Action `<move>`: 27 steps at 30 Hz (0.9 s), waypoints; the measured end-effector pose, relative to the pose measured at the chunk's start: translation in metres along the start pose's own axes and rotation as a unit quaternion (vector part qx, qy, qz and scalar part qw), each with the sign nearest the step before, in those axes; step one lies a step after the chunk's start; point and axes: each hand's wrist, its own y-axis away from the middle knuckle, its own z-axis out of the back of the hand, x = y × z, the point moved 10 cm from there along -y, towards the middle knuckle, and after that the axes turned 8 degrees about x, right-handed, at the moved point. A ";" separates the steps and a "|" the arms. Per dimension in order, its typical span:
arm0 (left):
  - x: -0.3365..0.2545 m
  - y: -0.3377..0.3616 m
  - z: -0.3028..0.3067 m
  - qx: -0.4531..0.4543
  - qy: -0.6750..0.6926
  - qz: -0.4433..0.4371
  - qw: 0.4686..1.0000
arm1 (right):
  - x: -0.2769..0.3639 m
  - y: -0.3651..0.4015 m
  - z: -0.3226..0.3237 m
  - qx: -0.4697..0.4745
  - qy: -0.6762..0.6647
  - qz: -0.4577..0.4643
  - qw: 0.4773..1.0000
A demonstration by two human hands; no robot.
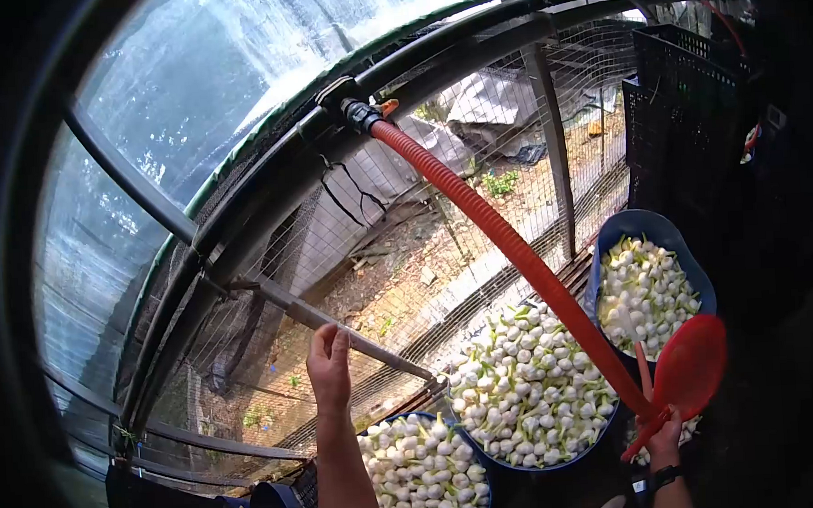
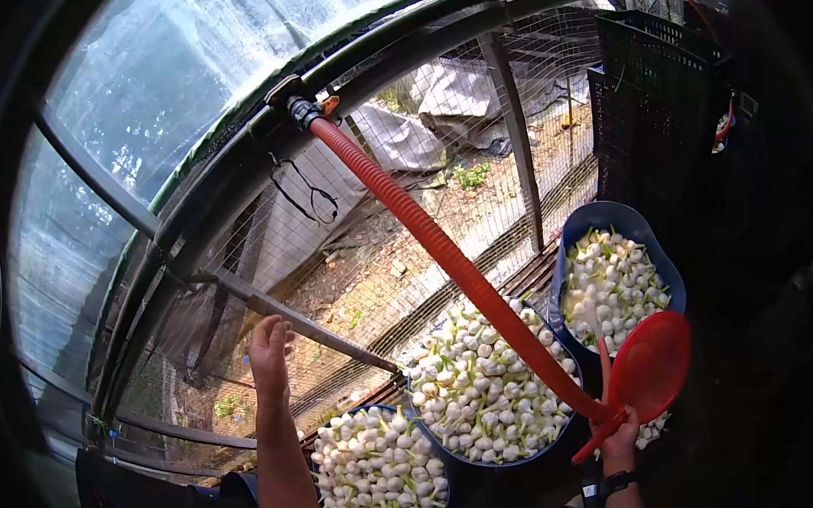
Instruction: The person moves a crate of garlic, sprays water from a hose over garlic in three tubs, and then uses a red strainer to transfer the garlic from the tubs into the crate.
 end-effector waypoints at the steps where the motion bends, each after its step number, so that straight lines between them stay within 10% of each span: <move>1: -0.045 -0.032 -0.006 0.005 -0.049 -0.069 0.996 | -0.002 -0.001 0.002 0.002 -0.003 0.009 1.000; 7: -0.220 -0.194 -0.100 0.031 -0.209 -0.263 0.941 | -0.013 -0.003 0.002 0.000 -0.048 0.008 0.999; 10: -0.225 -0.270 -0.139 0.134 -0.106 -0.221 0.960 | -0.011 -0.007 0.000 -0.002 -0.048 0.022 0.999; 13: -0.230 -0.280 -0.161 0.073 -0.430 -0.230 0.870 | -0.017 -0.008 0.008 -0.027 -0.052 0.002 0.998; 17: -0.214 -0.292 -0.178 0.067 -0.532 -0.204 0.819 | -0.022 -0.013 0.021 -0.045 -0.073 -0.045 0.995; 27: -0.208 -0.310 -0.198 0.176 -0.529 -0.190 0.808 | -0.008 -0.018 0.003 -0.036 -0.031 -0.072 0.996</move>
